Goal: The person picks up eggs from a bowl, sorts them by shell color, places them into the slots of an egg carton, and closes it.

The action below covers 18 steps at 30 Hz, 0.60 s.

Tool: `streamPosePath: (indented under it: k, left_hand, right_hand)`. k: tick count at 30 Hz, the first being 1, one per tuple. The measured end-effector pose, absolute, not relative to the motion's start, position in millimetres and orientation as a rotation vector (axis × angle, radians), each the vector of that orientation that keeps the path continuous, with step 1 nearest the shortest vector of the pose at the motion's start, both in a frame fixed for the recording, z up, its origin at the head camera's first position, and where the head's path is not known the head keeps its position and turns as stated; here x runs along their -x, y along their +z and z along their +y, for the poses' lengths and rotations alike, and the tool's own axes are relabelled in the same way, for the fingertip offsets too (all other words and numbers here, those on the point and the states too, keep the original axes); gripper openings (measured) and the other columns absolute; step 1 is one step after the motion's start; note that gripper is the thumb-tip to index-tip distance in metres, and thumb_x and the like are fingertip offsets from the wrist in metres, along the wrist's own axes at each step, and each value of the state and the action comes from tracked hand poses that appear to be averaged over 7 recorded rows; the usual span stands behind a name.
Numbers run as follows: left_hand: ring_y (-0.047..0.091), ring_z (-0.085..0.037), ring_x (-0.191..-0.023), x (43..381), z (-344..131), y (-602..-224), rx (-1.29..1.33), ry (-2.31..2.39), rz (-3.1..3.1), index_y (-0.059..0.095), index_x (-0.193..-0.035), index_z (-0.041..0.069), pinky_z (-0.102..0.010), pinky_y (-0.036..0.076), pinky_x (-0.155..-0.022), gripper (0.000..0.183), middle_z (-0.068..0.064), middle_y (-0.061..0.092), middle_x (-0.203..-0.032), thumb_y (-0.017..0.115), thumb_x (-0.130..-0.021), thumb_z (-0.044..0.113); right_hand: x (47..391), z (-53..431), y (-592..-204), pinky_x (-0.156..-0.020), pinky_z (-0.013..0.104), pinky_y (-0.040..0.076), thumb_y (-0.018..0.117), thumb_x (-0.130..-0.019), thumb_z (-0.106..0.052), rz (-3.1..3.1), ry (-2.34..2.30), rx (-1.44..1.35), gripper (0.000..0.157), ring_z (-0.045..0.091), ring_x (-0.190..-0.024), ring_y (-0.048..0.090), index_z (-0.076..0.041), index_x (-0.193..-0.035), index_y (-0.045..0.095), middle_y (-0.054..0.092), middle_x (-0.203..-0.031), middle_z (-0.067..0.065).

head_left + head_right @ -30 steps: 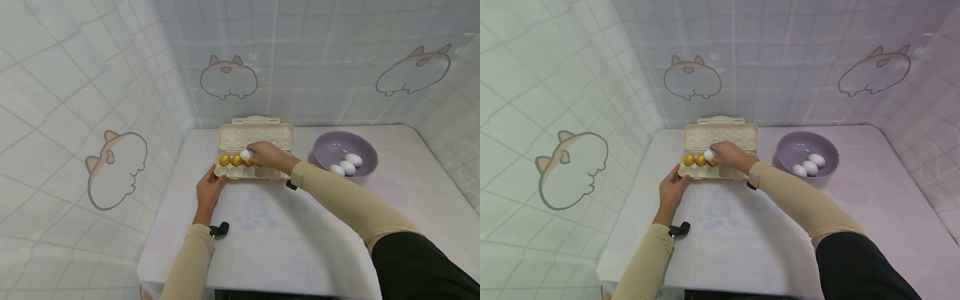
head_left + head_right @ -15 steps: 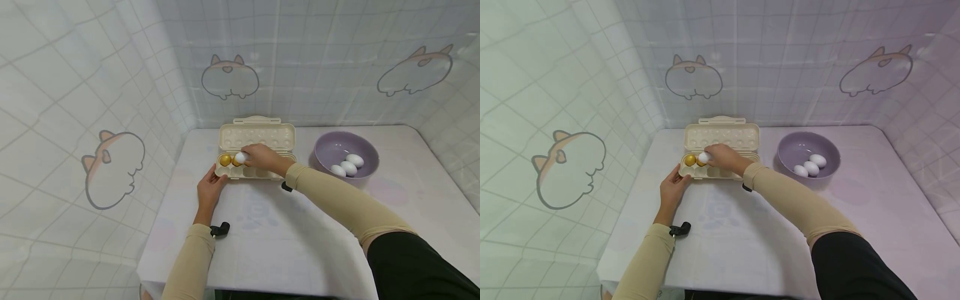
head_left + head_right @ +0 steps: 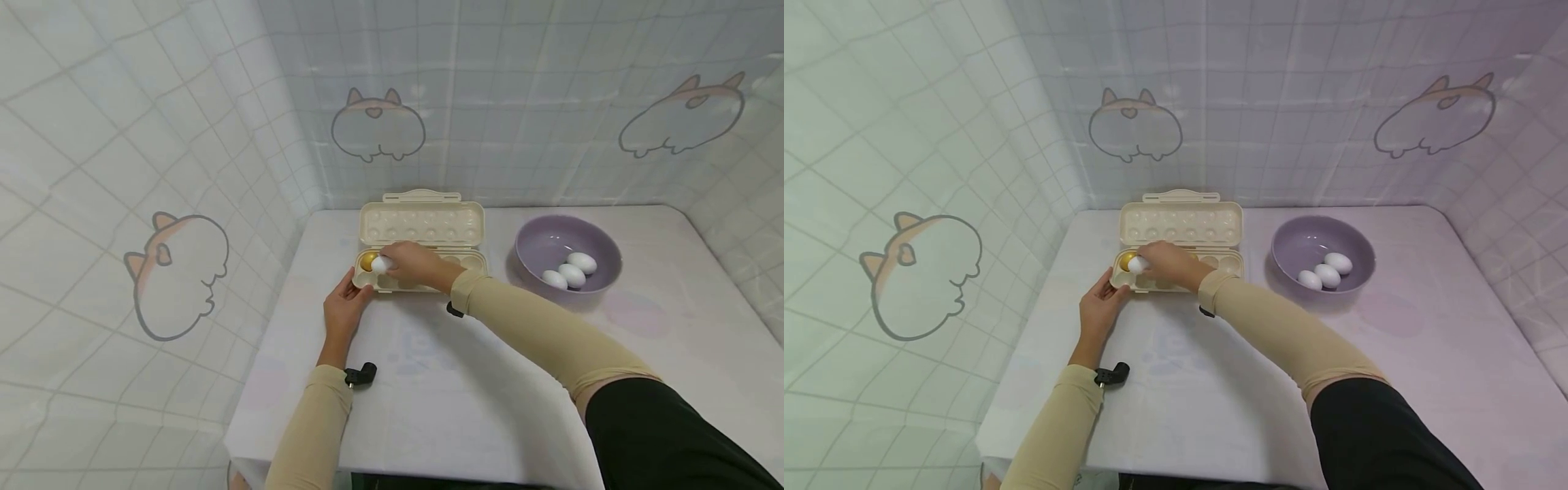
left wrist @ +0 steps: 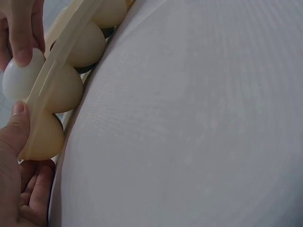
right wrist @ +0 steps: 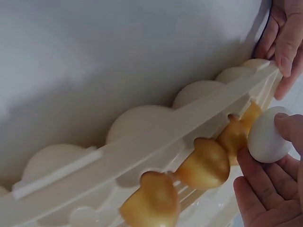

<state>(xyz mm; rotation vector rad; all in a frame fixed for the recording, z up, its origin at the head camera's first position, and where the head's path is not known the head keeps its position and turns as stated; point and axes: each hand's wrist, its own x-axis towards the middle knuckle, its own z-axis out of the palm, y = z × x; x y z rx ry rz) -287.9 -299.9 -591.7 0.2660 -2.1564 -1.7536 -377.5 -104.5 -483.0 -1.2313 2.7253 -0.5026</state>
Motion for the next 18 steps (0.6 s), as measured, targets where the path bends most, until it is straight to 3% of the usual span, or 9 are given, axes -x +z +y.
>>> streamPosePath:
  k: [8, 18]
  left_hand:
    - [0.068, -0.026, -0.131, 289, -299, -591, -0.274, -1.752, -2.156, 0.059, -0.152, 0.017, -0.013, 0.057, -0.097, 0.067, -0.014, 0.064, -0.149, 0.086, -0.091, 0.023]
    - [0.066, -0.026, -0.134, 290, -302, -592, -0.258, -1.748, -2.176, 0.059, -0.152, 0.021, -0.02, 0.056, -0.103, 0.067, -0.014, 0.063, -0.15, 0.086, -0.091, 0.031]
  right_hand:
    - [371, -117, -490, -0.097, 0.037, 0.06, 0.07, -0.102, -0.025, 2.739, -0.352, 1.34, 0.031, 0.021, -0.107, 0.069, -0.012, -0.131, 0.068, 0.074, -0.12, 0.005]
    - [364, -126, -491, -0.1, 0.038, 0.061, 0.068, -0.104, -0.027, 2.766, -0.197, 1.316, 0.034, 0.022, -0.115, 0.069, -0.013, -0.135, 0.063, 0.07, -0.132, 0.007]
